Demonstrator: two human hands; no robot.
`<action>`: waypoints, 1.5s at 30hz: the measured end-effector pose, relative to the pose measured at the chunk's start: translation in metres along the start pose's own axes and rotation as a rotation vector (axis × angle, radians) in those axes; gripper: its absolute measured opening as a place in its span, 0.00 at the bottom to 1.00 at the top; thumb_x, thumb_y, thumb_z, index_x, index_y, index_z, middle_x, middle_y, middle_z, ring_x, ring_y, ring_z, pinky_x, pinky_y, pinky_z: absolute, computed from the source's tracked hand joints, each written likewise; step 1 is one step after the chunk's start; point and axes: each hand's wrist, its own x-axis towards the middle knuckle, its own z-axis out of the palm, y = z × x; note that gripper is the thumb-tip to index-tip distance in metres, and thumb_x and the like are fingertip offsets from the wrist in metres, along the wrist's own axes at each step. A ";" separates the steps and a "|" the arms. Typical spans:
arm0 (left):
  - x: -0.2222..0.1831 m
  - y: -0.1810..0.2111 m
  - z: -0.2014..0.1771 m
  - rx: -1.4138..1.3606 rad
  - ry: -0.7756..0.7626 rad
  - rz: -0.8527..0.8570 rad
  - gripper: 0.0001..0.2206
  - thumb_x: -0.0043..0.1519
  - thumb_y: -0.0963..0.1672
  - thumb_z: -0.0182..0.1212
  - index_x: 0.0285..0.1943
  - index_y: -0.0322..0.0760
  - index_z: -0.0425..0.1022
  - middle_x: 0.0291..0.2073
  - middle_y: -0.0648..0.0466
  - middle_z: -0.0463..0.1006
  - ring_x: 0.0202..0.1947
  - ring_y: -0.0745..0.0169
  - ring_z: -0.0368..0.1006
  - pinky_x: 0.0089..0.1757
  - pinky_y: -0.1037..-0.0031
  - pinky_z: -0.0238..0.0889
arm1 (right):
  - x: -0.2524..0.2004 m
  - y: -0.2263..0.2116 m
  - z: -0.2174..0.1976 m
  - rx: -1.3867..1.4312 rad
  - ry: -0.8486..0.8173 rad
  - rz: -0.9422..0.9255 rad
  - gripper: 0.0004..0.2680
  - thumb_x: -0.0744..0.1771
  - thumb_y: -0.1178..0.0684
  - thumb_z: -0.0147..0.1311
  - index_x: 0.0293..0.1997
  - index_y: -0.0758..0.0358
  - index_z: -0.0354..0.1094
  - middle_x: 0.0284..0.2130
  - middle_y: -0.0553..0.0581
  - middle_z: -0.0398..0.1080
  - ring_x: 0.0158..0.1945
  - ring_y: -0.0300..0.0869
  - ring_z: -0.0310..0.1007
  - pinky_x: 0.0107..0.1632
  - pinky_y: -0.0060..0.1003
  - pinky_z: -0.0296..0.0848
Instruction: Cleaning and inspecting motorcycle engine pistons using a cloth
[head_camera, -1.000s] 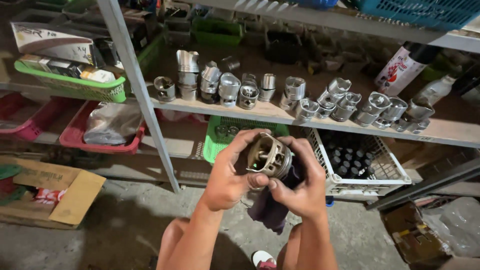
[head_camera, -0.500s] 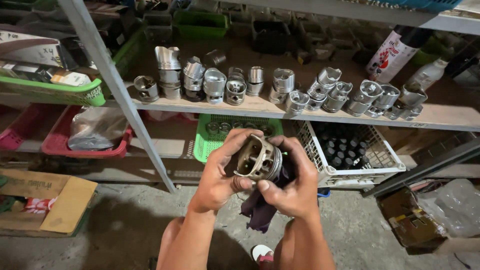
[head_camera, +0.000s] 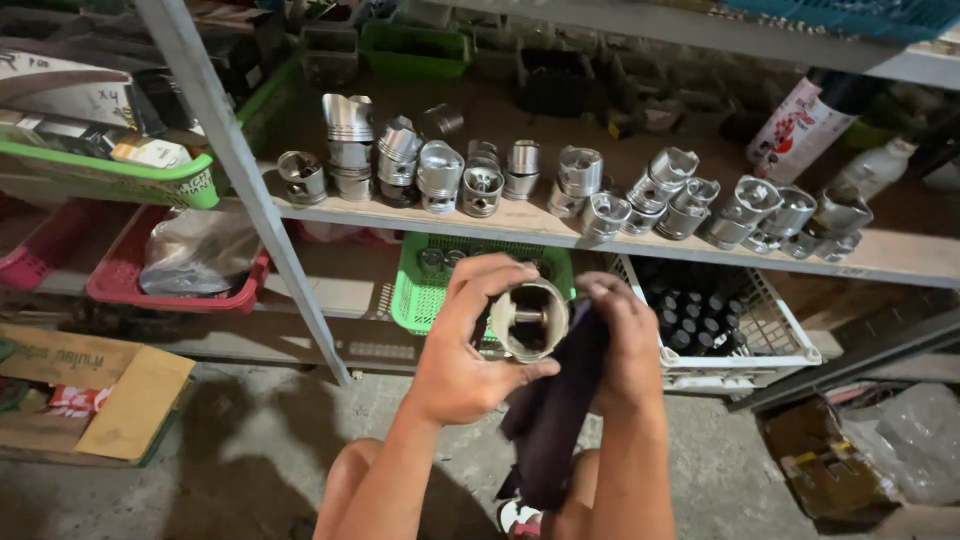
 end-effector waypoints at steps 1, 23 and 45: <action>0.001 -0.001 0.001 0.002 0.006 0.002 0.33 0.44 0.46 0.82 0.58 0.29 0.74 0.52 0.43 0.73 0.57 0.48 0.71 0.60 0.61 0.61 | 0.000 -0.003 0.000 -0.002 -0.006 -0.002 0.12 0.66 0.49 0.51 0.44 0.67 0.77 0.40 0.64 0.75 0.47 0.47 0.71 0.58 0.39 0.67; -0.003 0.010 -0.001 -0.092 0.029 -0.048 0.34 0.45 0.41 0.79 0.60 0.39 0.64 0.60 0.46 0.72 0.59 0.50 0.73 0.61 0.63 0.69 | -0.029 -0.028 0.017 0.005 -0.277 -0.342 0.10 0.63 0.64 0.54 0.47 0.73 0.75 0.37 0.59 0.69 0.41 0.42 0.66 0.46 0.33 0.66; 0.000 0.006 -0.002 -0.163 -0.085 -0.223 0.35 0.43 0.42 0.78 0.64 0.35 0.71 0.61 0.49 0.74 0.60 0.54 0.73 0.62 0.68 0.65 | -0.025 -0.025 0.021 -0.107 -0.246 -0.500 0.05 0.65 0.59 0.55 0.41 0.71 0.70 0.57 0.67 0.60 0.63 0.54 0.60 0.64 0.46 0.61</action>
